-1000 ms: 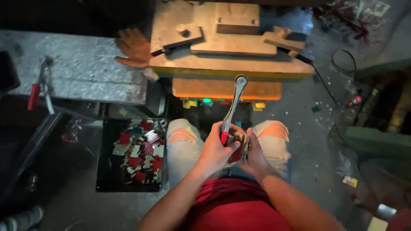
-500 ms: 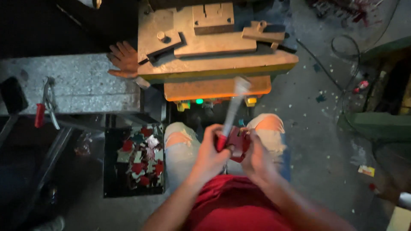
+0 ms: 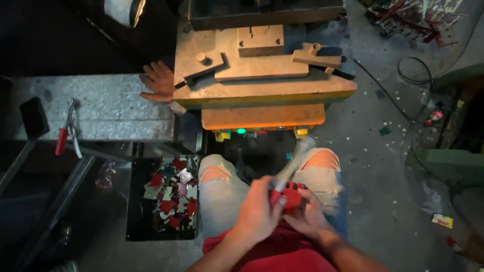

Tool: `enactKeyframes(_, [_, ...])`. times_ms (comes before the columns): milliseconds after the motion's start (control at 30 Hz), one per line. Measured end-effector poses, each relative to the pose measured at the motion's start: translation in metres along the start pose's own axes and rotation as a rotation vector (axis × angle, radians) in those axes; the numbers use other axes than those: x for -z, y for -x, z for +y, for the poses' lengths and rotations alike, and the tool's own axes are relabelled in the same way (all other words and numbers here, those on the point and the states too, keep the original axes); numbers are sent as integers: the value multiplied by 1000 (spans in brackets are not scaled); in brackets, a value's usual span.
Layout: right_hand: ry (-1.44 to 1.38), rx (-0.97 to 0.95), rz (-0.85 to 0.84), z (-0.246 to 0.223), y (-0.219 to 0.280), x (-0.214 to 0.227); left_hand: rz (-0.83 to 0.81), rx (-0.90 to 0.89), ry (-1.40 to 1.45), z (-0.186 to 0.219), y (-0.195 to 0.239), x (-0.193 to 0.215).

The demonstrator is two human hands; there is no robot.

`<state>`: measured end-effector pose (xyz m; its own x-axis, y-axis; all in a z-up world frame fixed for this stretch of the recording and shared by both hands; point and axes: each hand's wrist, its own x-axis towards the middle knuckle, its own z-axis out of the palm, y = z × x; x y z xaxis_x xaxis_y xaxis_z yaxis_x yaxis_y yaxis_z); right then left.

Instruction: Operating a manual press machine using a wrench and a hand tool to process metal parts

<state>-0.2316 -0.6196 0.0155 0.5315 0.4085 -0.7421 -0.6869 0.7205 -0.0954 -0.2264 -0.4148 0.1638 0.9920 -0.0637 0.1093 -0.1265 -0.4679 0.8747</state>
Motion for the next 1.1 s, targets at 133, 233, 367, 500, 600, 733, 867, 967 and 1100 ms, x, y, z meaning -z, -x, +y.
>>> enactKeyframes(133, [14, 78, -349, -12, 10, -35, 69, -11, 92, -57, -42, 22])
enactKeyframes(233, [68, 103, -213, -14, -5, -24, 79, -175, -232, -61, -110, 59])
enactKeyframes(367, [96, 97, -475, -10, -1, -41, 132, -189, -632, -25, -207, 93])
enactKeyframes(500, [110, 99, -627, -13, 11, -51, 140, -255, -703, -30, -261, 114])
enactKeyframes(600, [124, 118, -634, -15, 13, -50, 148, -296, -709, -34, -266, 108])
enactKeyframes(733, [151, 84, -612, -12, 9, -35, 160, -284, -670, -34, -260, 108])
enactKeyframes(867, [284, 86, -563, -9, -14, -27, 209, -340, -708, -35, -258, 111])
enactKeyframes(967, [402, 109, -520, -3, -9, -29, 242, -369, -687, -44, -255, 105])
enactKeyframes(1100, [589, 204, -397, 0, 0, -41, 237, -308, -697, -64, -252, 97])
